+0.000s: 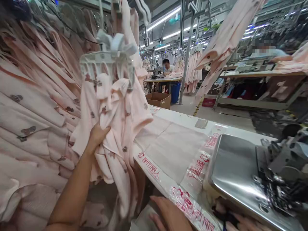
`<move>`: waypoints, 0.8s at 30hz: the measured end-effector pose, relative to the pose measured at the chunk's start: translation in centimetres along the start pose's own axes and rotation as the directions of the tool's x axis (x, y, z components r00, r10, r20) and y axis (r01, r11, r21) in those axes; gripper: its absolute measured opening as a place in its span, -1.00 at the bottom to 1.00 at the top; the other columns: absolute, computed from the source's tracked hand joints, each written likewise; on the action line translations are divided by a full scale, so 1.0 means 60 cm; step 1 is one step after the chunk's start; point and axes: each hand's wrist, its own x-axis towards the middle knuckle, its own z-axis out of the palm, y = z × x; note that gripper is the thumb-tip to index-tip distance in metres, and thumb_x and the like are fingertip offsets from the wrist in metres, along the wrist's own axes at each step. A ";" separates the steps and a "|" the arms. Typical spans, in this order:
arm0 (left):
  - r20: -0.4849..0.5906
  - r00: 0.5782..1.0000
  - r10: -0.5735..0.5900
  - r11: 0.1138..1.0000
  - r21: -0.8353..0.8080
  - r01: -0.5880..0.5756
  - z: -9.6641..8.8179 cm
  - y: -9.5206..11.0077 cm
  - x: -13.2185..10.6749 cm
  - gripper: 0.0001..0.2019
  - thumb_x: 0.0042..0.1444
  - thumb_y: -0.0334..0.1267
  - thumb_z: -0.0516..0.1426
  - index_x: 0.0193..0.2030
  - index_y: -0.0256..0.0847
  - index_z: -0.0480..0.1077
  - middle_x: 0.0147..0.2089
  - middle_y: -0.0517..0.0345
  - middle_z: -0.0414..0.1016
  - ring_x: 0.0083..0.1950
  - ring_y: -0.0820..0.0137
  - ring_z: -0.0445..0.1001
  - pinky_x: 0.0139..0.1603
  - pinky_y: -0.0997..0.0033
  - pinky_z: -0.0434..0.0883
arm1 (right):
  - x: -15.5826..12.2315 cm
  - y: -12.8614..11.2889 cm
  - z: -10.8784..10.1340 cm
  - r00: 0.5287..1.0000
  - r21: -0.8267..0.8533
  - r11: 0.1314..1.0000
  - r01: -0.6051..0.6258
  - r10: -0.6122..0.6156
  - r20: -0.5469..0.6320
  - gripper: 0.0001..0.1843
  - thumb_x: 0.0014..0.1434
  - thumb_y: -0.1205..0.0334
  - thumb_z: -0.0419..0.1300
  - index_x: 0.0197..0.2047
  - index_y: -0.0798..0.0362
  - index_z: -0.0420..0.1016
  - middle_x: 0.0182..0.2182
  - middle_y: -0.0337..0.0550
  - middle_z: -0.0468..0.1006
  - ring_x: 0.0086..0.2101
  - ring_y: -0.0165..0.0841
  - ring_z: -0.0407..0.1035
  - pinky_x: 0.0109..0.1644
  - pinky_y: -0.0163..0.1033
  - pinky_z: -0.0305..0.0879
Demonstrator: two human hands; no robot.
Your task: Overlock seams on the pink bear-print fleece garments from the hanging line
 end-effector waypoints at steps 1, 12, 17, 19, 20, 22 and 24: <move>0.006 1.000 0.016 1.000 -0.014 -0.016 0.003 0.007 0.005 -0.61 0.02 -0.23 0.04 0.03 -0.21 0.30 -0.10 0.00 0.50 -0.06 0.17 0.47 -0.13 0.30 0.40 | 0.009 -0.001 0.024 0.995 0.089 0.992 -0.092 0.089 0.034 -0.68 0.13 0.17 0.18 -0.03 0.00 0.44 -0.14 -0.10 0.55 -0.18 -0.23 0.47 -0.13 -0.22 0.46; 0.197 0.977 0.078 0.991 -0.120 -0.055 0.007 -0.012 -0.142 -0.59 0.08 -0.08 0.05 0.07 -0.13 0.20 -0.07 0.03 0.47 -0.03 0.12 0.44 -0.07 0.14 0.37 | 0.058 -0.062 0.256 0.937 0.097 0.995 -0.006 0.039 -0.347 -0.25 0.10 0.39 0.11 0.30 -0.04 -0.12 0.19 0.09 0.11 0.17 -0.06 0.05 0.13 0.11 0.19; 0.263 0.955 0.133 0.947 -0.319 -0.044 -0.014 -0.021 -0.171 -0.71 0.16 -0.06 -0.06 -0.05 -0.08 0.29 -0.04 0.12 0.46 0.02 0.25 0.42 0.01 0.23 0.39 | 0.087 -0.083 0.233 0.957 0.431 0.903 -0.001 0.127 -0.263 -0.50 0.07 0.33 0.08 0.12 0.07 0.24 0.02 0.03 0.36 0.03 -0.11 0.25 0.04 -0.04 0.29; 0.213 0.957 0.195 0.930 -0.349 -0.112 -0.041 0.005 -0.170 -0.64 0.13 0.04 -0.02 -0.01 -0.08 0.26 -0.02 0.11 0.43 0.03 0.24 0.40 0.05 0.19 0.37 | 0.099 -0.094 0.189 0.952 0.496 0.868 0.006 0.147 -0.269 -0.73 0.14 0.30 0.00 -0.10 0.06 0.41 -0.20 -0.07 0.49 -0.15 -0.19 0.38 -0.11 -0.15 0.37; 0.123 0.966 0.226 0.931 -0.320 -0.177 -0.056 0.023 -0.170 -0.55 0.08 0.09 0.01 0.05 -0.09 0.21 0.03 0.06 0.39 0.06 0.21 0.37 0.08 0.14 0.34 | 0.103 -0.101 0.154 0.951 0.515 0.857 0.001 0.158 -0.266 -0.77 0.16 0.30 -0.03 -0.21 0.05 0.44 -0.32 -0.13 0.51 -0.27 -0.25 0.42 -0.22 -0.22 0.39; -0.051 0.916 0.397 0.887 -0.236 -0.398 -0.080 0.070 -0.175 -0.30 -0.05 0.14 0.12 0.18 -0.13 0.05 0.16 -0.05 0.25 0.16 0.12 0.27 0.14 0.07 0.28 | 0.105 -0.118 0.062 0.939 0.569 0.822 -0.019 0.209 -0.272 -0.81 0.16 0.28 0.00 -0.34 0.05 0.43 -0.52 -0.25 0.44 -0.48 -0.35 0.38 -0.43 -0.35 0.34; 0.028 0.695 0.719 0.682 -0.218 -0.698 -0.094 0.128 -0.180 -0.24 -0.09 0.04 0.19 0.23 -0.10 0.00 0.14 -0.03 0.27 0.15 0.12 0.28 0.11 0.12 0.31 | 0.101 -0.134 -0.043 0.924 0.626 0.780 0.012 0.231 -0.306 -0.81 0.18 0.22 0.06 -0.42 0.04 0.41 -0.58 -0.30 0.41 -0.61 -0.43 0.32 -0.58 -0.43 0.25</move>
